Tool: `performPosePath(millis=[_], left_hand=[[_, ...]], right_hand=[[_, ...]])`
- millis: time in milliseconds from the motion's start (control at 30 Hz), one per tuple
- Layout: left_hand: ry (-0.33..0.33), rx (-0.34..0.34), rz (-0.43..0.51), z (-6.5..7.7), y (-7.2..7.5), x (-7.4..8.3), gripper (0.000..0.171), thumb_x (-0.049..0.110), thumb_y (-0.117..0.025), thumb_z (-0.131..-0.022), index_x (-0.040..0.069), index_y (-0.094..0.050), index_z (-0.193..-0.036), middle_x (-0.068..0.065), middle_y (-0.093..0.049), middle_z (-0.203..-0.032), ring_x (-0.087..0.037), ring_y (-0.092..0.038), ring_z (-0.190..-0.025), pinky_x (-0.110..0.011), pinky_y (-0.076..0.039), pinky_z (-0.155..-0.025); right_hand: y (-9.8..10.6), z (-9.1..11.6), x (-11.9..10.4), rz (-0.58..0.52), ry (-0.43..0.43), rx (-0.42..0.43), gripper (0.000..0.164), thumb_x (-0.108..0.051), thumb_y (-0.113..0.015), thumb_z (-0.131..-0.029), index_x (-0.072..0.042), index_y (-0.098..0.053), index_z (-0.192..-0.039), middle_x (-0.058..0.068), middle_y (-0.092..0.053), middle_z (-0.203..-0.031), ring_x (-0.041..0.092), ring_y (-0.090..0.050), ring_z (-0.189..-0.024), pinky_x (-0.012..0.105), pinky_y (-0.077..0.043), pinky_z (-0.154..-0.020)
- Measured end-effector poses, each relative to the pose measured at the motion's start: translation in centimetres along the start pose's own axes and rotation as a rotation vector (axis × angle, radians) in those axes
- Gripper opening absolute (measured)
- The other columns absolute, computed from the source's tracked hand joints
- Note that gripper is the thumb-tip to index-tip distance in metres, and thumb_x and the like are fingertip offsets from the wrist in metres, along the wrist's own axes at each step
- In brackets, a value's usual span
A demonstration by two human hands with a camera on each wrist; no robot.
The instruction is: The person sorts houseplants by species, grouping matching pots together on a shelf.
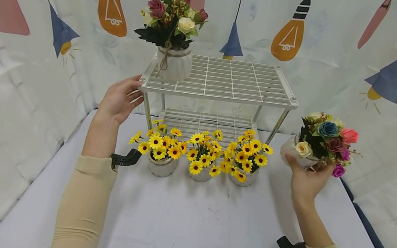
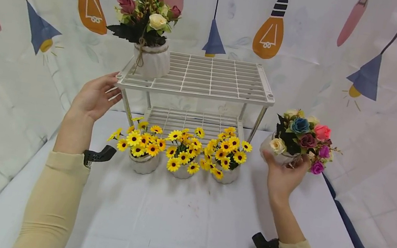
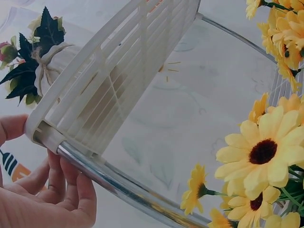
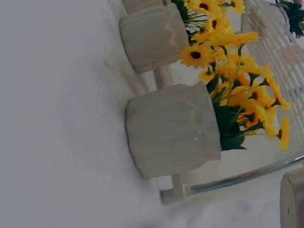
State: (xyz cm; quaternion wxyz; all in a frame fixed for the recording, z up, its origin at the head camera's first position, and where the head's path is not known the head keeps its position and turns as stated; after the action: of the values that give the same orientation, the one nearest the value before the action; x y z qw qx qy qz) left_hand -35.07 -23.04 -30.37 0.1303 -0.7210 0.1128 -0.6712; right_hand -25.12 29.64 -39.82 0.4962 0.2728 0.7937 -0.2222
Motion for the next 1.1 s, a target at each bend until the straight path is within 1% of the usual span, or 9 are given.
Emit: performPosePath(millis=[100,200,433,567,633,733,833,933,1100], left_hand=[[-0.002,-0.003,-0.006,0.0,-0.1,0.1,0.052,0.022,-0.063,-0.104,0.003,-0.049,-0.151,-0.008,-0.049,-0.138,-0.02,-0.052,-0.113,-0.035,-0.036,-0.101],[0.002,-0.005,-0.007,0.1,-0.2,0.1,0.053,0.022,-0.062,-0.104,0.003,-0.048,-0.151,-0.008,-0.049,-0.139,-0.02,-0.051,-0.114,-0.035,-0.035,-0.101],[0.02,-0.013,0.028,0.3,-0.3,0.1,0.056,0.021,-0.064,-0.103,0.004,-0.046,-0.153,-0.007,-0.049,-0.139,-0.019,-0.052,-0.113,-0.035,-0.035,-0.102],[0.015,-0.015,0.032,0.3,-0.2,0.1,0.053,0.021,-0.063,-0.104,0.003,-0.047,-0.151,-0.009,-0.047,-0.143,-0.019,-0.052,-0.114,-0.035,-0.034,-0.102],[0.011,-0.019,0.041,0.3,-0.2,0.1,0.052,0.02,-0.062,-0.104,0.003,-0.048,-0.15,-0.009,-0.047,-0.142,-0.019,-0.052,-0.115,-0.035,-0.033,-0.103],[0.004,-0.024,0.057,0.3,-0.3,0.2,0.05,0.019,-0.062,-0.104,0.002,-0.049,-0.149,-0.008,-0.048,-0.138,-0.019,-0.051,-0.112,-0.035,-0.033,-0.102],[0.007,-0.019,0.063,0.3,-0.2,0.2,0.05,0.019,-0.063,-0.103,0.003,-0.05,-0.148,-0.006,-0.05,-0.134,-0.019,-0.051,-0.109,-0.034,-0.034,-0.101],[0.009,-0.004,0.03,0.3,-0.1,0.3,0.053,0.02,-0.066,-0.103,0.003,-0.05,-0.15,-0.005,-0.051,-0.134,-0.019,-0.052,-0.111,-0.035,-0.035,-0.102],[0.019,0.011,-0.026,0.3,0.0,0.4,0.057,0.023,-0.067,-0.102,0.003,-0.047,-0.152,-0.008,-0.05,-0.139,-0.019,-0.053,-0.113,-0.035,-0.037,-0.104]], right_hand=[[-0.2,-0.3,-1.7,-0.001,0.067,0.0,0.091,-0.007,-0.091,-0.077,-0.011,-0.035,-0.148,0.002,-0.046,-0.147,0.018,-0.044,-0.132,0.03,-0.038,-0.104],[-0.4,-0.5,-3.2,-0.01,0.093,-0.003,0.091,-0.009,-0.091,-0.078,-0.015,-0.035,-0.149,-0.001,-0.046,-0.147,0.017,-0.044,-0.132,0.03,-0.04,-0.103],[-1.1,-1.4,-6.1,-0.123,0.116,-0.031,0.094,-0.006,-0.092,-0.077,-0.017,-0.034,-0.149,0.003,-0.047,-0.147,0.022,-0.045,-0.133,0.032,-0.042,-0.105],[-2.0,-1.4,-7.8,-0.15,0.109,-0.044,0.09,-0.008,-0.091,-0.078,-0.017,-0.036,-0.148,0.004,-0.048,-0.143,0.021,-0.047,-0.127,0.028,-0.044,-0.097],[-2.7,-1.3,-9.1,-0.174,0.135,-0.056,0.086,-0.006,-0.09,-0.079,-0.014,-0.037,-0.146,0.006,-0.051,-0.141,0.022,-0.05,-0.124,0.027,-0.045,-0.094],[-3.6,-1.4,-10.3,-0.165,0.169,-0.083,0.085,-0.005,-0.089,-0.079,-0.013,-0.037,-0.147,0.005,-0.052,-0.141,0.022,-0.051,-0.124,0.028,-0.046,-0.096],[-4.6,-1.7,-10.7,-0.113,0.202,-0.121,0.085,-0.009,-0.09,-0.08,-0.014,-0.038,-0.148,0.002,-0.052,-0.14,0.021,-0.052,-0.121,0.029,-0.045,-0.093],[-5.5,-1.8,-11.6,-0.106,0.209,-0.157,0.085,-0.012,-0.09,-0.081,-0.015,-0.039,-0.148,0.001,-0.051,-0.139,0.019,-0.051,-0.119,0.029,-0.045,-0.091],[-6.9,-2.3,-13.0,-0.146,0.224,-0.188,0.087,-0.012,-0.092,-0.079,-0.015,-0.039,-0.148,0.002,-0.051,-0.139,0.02,-0.051,-0.118,0.029,-0.045,-0.091]])
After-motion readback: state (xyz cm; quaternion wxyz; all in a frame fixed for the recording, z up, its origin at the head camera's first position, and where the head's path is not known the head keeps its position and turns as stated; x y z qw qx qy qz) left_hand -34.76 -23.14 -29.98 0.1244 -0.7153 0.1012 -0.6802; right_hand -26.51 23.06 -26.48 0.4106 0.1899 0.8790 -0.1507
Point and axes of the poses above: each hand's wrist, its own z-axis away from the middle knuckle, its own y-axis out of the back of the hand, x = y × z, the point moved 6 cm from there along -z, towards the middle knuckle
